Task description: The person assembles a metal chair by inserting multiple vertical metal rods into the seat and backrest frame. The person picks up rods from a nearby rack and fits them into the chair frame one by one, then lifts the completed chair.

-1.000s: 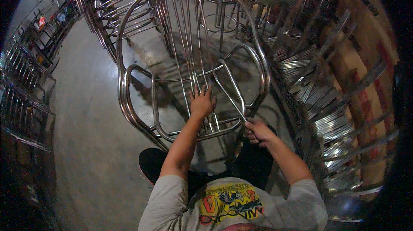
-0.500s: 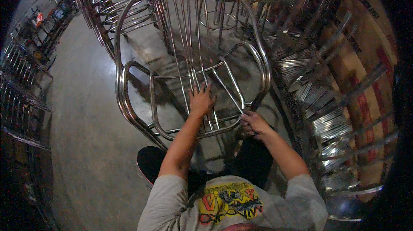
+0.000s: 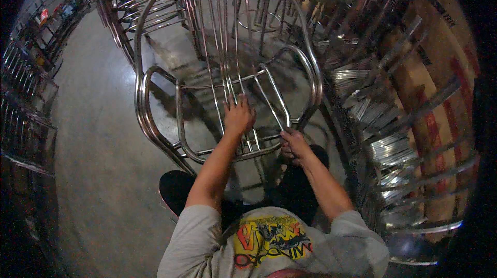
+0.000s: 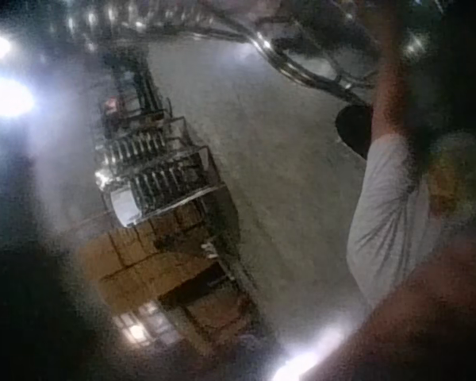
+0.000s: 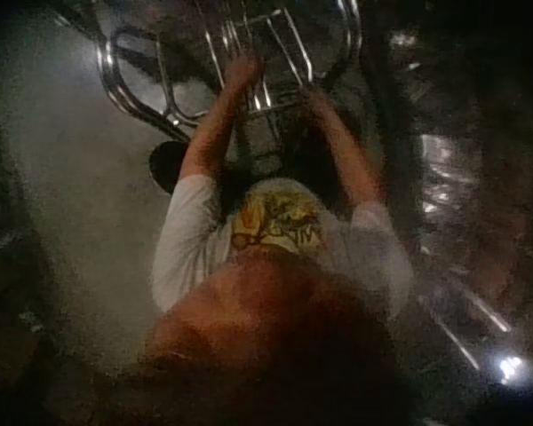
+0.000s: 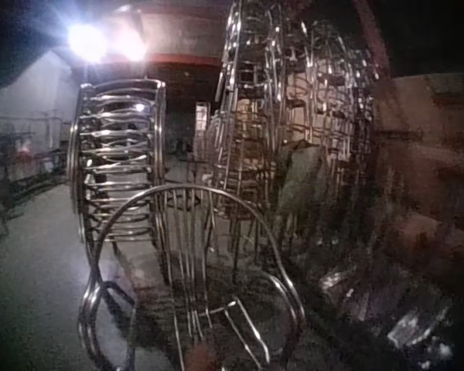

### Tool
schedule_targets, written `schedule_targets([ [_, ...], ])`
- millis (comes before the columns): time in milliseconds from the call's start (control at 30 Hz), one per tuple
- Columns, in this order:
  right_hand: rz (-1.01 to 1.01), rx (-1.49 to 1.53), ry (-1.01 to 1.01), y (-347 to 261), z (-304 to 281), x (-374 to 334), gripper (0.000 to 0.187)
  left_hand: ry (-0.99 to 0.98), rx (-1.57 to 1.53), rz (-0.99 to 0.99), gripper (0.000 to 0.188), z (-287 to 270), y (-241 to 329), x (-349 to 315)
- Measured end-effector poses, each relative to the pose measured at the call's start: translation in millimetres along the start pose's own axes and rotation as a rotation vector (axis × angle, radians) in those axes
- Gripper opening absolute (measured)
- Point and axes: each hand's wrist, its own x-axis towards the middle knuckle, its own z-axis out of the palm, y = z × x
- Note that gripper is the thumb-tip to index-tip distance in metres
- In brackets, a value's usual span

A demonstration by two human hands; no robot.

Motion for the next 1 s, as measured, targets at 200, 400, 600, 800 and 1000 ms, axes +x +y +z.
schedule_targets([
  [200,-0.233,-0.386,0.148,18.6,-0.3,30.0,0.016,-0.109,0.058,-0.085,0.067,9.4,3.7,-1.5],
  [400,-0.303,-1.299,0.102,-13.2,5.2,33.4,0.038,-0.058,0.005,-0.074,0.070,9.4,23.5,-7.2],
  [600,-0.143,-1.141,0.115,11.4,23.5,13.7,0.045,-0.229,0.015,-0.096,0.071,-6.6,22.1,-47.5],
  [800,-0.178,-0.998,0.155,38.2,23.7,96.1,0.047,-0.019,-0.004,-0.054,0.069,27.0,-25.6,-29.3],
  [1000,-0.449,-1.059,0.303,97.8,38.3,167.1,0.041,0.116,0.051,0.004,0.068,84.8,-57.0,-20.2],
])
